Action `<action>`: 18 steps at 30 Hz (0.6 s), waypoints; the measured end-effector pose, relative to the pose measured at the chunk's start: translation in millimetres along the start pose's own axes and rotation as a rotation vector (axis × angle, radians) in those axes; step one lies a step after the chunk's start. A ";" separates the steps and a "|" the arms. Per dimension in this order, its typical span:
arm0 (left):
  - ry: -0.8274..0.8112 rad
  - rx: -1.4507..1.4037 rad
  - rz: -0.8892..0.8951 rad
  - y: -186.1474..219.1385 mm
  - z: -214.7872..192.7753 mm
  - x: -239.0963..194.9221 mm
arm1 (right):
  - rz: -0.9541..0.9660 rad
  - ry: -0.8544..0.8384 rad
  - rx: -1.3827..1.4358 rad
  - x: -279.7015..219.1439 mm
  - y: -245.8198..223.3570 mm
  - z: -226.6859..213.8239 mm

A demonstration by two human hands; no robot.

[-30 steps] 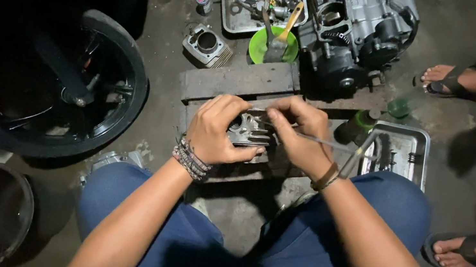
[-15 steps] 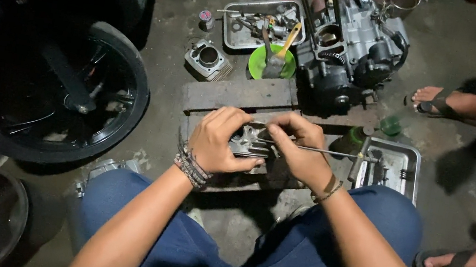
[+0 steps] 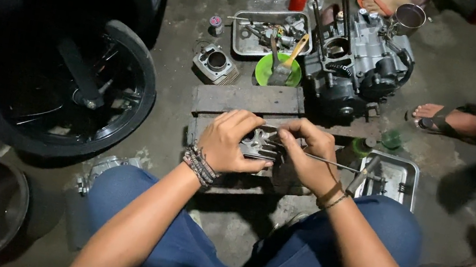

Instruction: Cleaning the ports of a motorcycle cylinder head using a thin metal pick tool.

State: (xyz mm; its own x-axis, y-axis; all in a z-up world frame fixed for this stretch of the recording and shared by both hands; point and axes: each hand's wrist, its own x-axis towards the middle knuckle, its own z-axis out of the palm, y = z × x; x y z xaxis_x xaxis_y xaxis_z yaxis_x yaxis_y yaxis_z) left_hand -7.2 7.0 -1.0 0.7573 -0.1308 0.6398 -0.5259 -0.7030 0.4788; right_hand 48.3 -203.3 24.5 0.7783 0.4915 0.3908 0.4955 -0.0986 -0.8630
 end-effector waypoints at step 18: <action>-0.055 0.034 0.047 5.0 -2.9 1.9 | 0.048 0.009 0.140 -3.8 4.7 -2.7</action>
State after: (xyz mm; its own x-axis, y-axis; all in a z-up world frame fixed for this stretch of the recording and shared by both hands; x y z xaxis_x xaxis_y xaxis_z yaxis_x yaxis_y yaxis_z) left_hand -9.5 5.2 4.3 0.7528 -0.2012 0.6267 -0.5482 -0.7187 0.4277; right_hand 48.8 -208.0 19.8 0.8033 0.4817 0.3502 0.3994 0.0005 -0.9168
